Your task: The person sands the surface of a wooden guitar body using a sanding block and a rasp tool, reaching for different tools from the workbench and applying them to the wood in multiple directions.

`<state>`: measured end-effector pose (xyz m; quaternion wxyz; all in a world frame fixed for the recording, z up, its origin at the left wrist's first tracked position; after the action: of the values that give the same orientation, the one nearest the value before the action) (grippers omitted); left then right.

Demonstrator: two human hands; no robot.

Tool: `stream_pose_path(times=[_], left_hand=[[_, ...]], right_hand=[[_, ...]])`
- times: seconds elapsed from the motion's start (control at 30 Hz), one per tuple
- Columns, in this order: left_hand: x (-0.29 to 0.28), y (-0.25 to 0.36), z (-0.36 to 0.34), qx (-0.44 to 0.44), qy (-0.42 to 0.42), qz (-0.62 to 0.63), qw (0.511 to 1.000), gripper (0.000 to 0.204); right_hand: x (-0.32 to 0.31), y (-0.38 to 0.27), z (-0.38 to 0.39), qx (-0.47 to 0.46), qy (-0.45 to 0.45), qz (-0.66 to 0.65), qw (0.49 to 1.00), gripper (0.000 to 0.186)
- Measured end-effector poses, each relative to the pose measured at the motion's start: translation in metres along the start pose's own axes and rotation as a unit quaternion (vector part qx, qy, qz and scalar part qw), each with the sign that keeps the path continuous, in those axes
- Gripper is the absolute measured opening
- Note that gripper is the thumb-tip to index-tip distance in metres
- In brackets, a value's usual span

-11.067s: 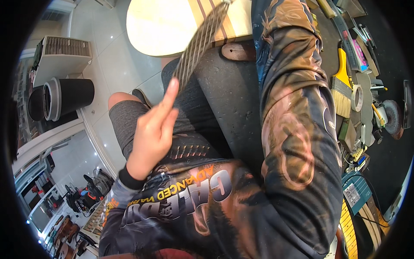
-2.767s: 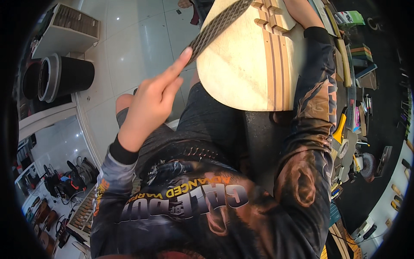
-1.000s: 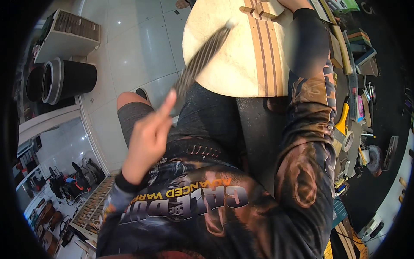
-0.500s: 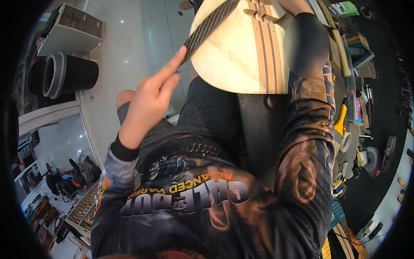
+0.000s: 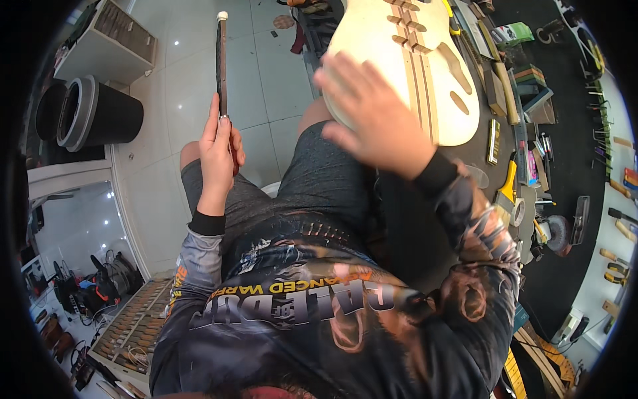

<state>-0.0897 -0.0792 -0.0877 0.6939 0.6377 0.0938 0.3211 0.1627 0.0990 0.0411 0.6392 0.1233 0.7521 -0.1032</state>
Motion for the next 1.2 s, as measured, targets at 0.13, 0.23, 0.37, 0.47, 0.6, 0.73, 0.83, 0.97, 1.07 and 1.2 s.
stream_pose_path(times=[0.13, 0.23, 0.37, 0.47, 0.6, 0.73, 0.83, 0.97, 1.07, 1.2], left_hand=[[-0.015, -0.019, -0.011, -0.002, 0.024, 0.026, 0.999, 0.061], [-0.034, -0.03, -0.017, 0.008, 0.052, 0.029, 0.998, 0.061], [-0.059, -0.052, -0.018, -0.013, 0.062, 0.033, 0.997, 0.062], [-0.066, -0.061, -0.022, -0.046, 0.07, 0.055, 0.995, 0.062], [-0.08, -0.063, -0.028, -0.064, 0.09, 0.097, 0.989, 0.063], [-0.088, -0.06, -0.025, -0.073, 0.098, 0.113, 0.986, 0.062], [-0.085, -0.06, -0.024, -0.082, 0.078, 0.12, 0.986, 0.063], [-0.09, -0.065, -0.023, -0.08, 0.074, 0.127, 0.986, 0.064], [-0.088, -0.064, -0.024, -0.084, 0.07, 0.138, 0.984, 0.064], [-0.09, -0.064, -0.022, -0.084, 0.069, 0.14, 0.984, 0.065]], right_hand=[[0.037, -0.081, 0.016, -0.114, -0.114, -0.138, 0.977, 0.054], [0.013, -0.074, -0.011, -0.121, -0.083, -0.067, 0.987, 0.043], [-0.017, 0.005, -0.021, 0.043, 0.067, 0.027, 0.996, 0.049], [0.009, 0.009, -0.012, 0.112, 0.099, 0.061, 0.987, 0.057], [0.039, -0.089, 0.005, -0.134, -0.119, -0.016, 0.984, 0.051], [0.008, -0.073, -0.011, -0.103, -0.006, 0.01, 0.995, 0.041], [-0.016, -0.004, -0.018, 0.045, 0.076, 0.044, 0.995, 0.056], [0.016, -0.025, -0.014, 0.12, 0.05, 0.031, 0.991, 0.064], [0.033, -0.08, 0.012, -0.142, -0.133, -0.069, 0.979, 0.054], [0.003, -0.037, -0.007, -0.083, 0.033, -0.035, 0.995, 0.045]])
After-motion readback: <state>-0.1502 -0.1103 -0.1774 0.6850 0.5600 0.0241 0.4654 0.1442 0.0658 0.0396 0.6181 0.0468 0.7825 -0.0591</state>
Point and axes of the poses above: each hand's wrist, its own z-axis away from the middle knuckle, its own x-axis out of the palm, y = z × x, the point moved 1 cm from there along -z, towards the middle knuckle, and after that the axes turned 5 degrees about z, right-handed, at the moved point
